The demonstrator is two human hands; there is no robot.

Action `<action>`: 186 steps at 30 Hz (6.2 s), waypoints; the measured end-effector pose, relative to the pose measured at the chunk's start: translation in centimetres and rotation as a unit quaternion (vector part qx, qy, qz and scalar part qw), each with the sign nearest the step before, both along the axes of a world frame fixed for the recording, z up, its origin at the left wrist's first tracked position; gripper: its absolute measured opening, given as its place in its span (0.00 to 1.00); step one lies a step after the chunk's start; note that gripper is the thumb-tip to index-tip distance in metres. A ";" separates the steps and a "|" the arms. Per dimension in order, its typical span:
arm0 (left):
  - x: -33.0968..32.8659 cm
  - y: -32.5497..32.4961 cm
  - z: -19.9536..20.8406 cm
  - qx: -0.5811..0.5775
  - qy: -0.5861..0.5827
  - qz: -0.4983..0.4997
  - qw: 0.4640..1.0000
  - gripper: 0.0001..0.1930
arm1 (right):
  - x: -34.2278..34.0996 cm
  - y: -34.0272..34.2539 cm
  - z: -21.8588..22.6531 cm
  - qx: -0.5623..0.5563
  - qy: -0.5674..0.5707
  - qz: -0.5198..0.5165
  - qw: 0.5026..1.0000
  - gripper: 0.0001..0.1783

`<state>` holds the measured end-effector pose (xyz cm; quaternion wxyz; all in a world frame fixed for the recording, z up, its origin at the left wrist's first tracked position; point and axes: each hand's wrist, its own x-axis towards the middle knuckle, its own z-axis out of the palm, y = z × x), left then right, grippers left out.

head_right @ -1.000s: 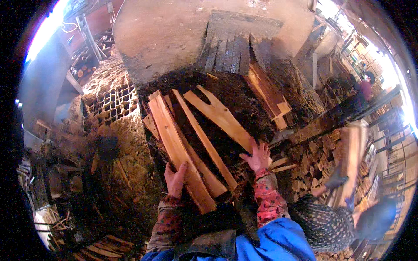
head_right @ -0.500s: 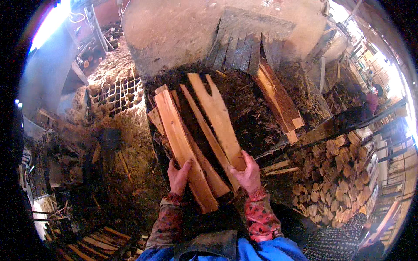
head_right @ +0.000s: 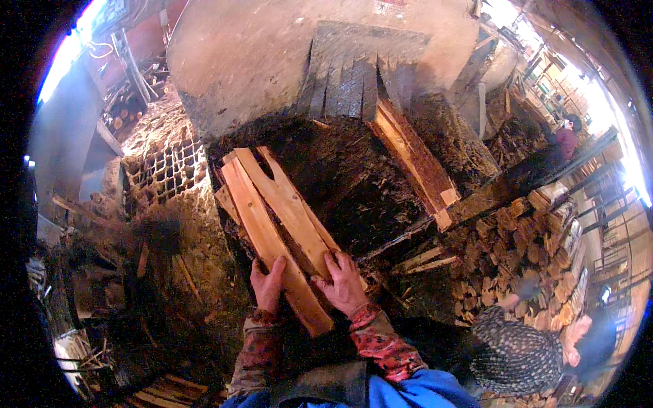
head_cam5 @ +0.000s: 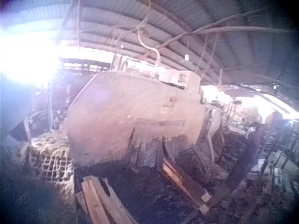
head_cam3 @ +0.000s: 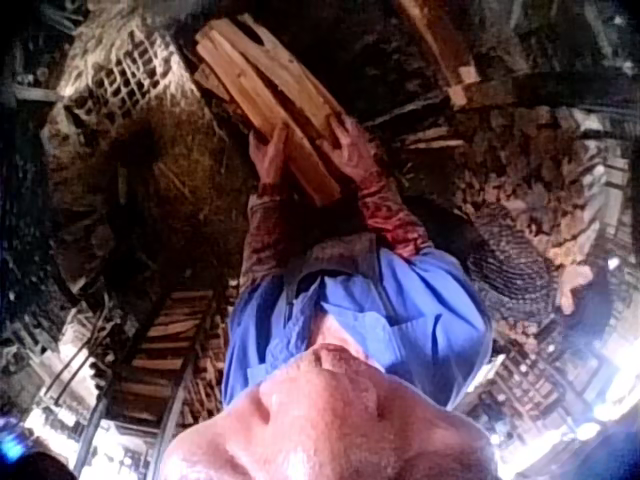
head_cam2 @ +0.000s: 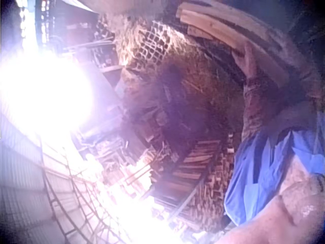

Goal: The person picks up split logs from a wood splitter and stacks them onto a metal rack. The person handles the wood by hand, arranging the pieces in a pile while a coworker works in the background.

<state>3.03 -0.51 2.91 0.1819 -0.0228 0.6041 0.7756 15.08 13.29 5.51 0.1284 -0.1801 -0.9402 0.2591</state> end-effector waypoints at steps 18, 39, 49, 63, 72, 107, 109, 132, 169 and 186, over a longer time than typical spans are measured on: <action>0.2 0.2 -0.8 0.018 0.013 0.009 1.000 0.24 | 0.2 0.2 -0.4 -0.016 0.012 0.000 1.000 0.36; 0.3 -0.2 -1.4 0.029 0.035 0.008 0.999 0.21 | 0.4 0.4 -1.7 0.001 0.043 0.006 0.999 0.36; 0.4 0.0 -0.1 -0.006 0.039 0.006 0.999 0.23 | 0.4 0.1 -1.0 0.003 0.042 -0.010 0.999 0.35; 0.4 -0.2 -0.3 0.007 0.019 0.007 1.000 0.21 | 0.5 2.1 -0.1 -0.082 0.039 0.029 0.995 0.27; 0.4 0.4 -0.3 0.011 0.014 0.006 1.000 0.20 | -4.3 15.8 -2.7 0.164 -0.013 -0.116 0.980 0.30; 0.3 -0.4 -1.7 0.012 -0.020 0.031 0.999 0.25 | 1.9 -4.4 4.5 0.004 -0.055 0.010 0.998 0.36; 0.6 -0.2 0.8 -0.059 0.004 0.007 0.998 0.24 | 2.0 -4.3 4.3 -0.021 -0.061 0.005 0.998 0.36; 0.5 0.3 -0.5 0.023 0.026 0.029 0.999 0.23 | -0.7 13.5 -1.4 0.169 -0.091 -0.095 0.977 0.29; 0.1 0.4 -1.8 -0.024 0.028 0.020 0.999 0.27 | -0.7 3.9 -1.5 -0.054 0.016 0.005 0.998 0.28; -0.8 -0.9 -1.1 -0.071 0.019 -0.035 0.997 0.25 | -1.4 2.0 -2.4 -0.068 0.000 -0.056 0.996 0.36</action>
